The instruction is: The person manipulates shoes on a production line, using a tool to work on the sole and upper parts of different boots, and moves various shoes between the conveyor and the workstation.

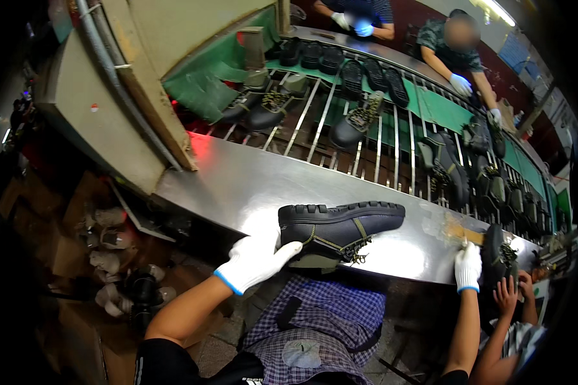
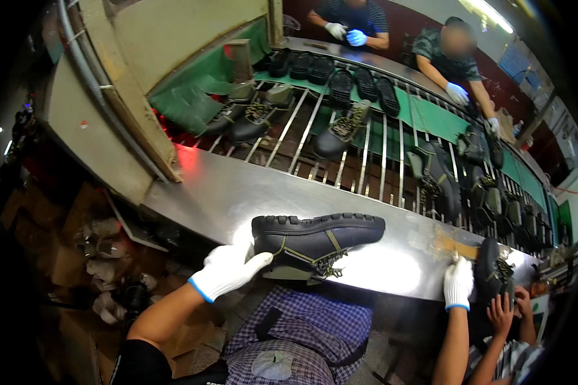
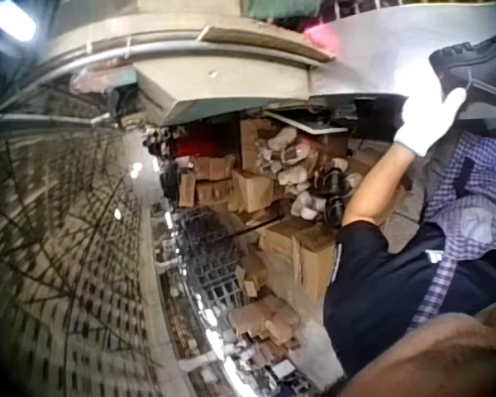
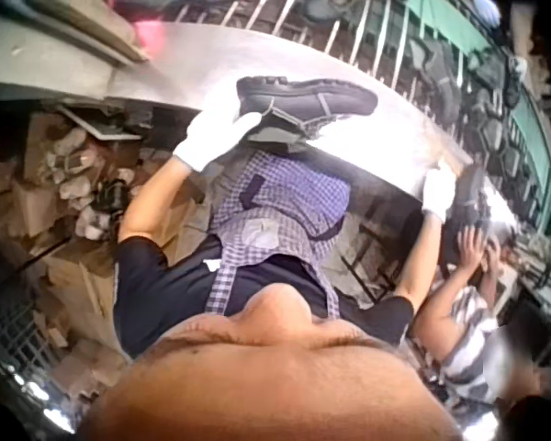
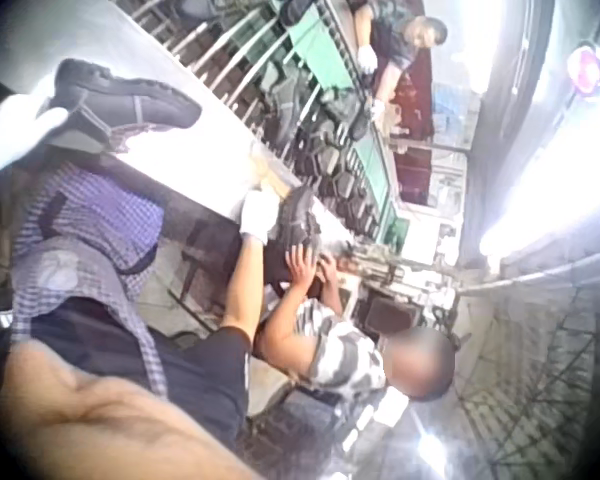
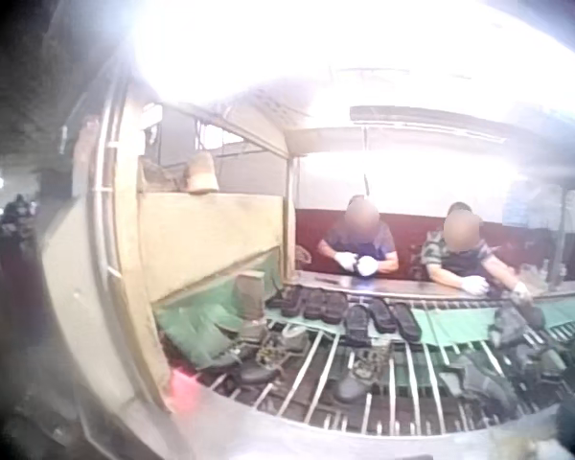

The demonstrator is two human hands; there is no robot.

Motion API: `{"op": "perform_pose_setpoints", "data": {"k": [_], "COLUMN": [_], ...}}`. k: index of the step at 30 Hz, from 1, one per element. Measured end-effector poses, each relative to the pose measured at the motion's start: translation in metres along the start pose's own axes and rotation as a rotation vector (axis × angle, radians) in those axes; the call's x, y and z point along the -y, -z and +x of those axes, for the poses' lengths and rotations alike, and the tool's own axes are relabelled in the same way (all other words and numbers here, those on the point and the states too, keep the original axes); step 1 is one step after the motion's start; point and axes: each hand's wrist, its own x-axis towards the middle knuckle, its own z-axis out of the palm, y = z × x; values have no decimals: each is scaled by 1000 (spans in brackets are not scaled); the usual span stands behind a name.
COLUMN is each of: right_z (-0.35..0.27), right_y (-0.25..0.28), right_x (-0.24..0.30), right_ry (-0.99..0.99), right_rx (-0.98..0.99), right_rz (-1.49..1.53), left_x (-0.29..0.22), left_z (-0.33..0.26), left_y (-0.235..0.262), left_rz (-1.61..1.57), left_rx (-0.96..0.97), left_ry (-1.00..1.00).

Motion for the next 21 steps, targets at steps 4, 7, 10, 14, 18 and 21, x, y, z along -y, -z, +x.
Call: {"op": "perform_pose_setpoints", "data": {"k": [4, 7, 10, 14, 18, 21], "right_z": [-11, -76, -99, -92, -91, -92], "right_y": [40, 159, 191, 188, 161, 169], "right_x": [85, 214, 268, 311, 320, 330], "right_ry": [136, 59, 473, 374, 223, 189], "right_rx": [106, 765, 995, 1365, 1450, 1432], "right_rz": [703, 1097, 926, 957, 1065, 1072], "left_x": [-15, -23, -9, -1, -5, -2], "left_z": [-5, 23, 42, 41, 42, 42], "left_y": [18, 22, 3, -11, -15, -16], "left_rz": [10, 79, -126, -169, -153, -147], "left_rx": [-542, -365, -157, -275, -412, -424], "left_ry": [-519, -510, -442, -484, -544, -547]}}
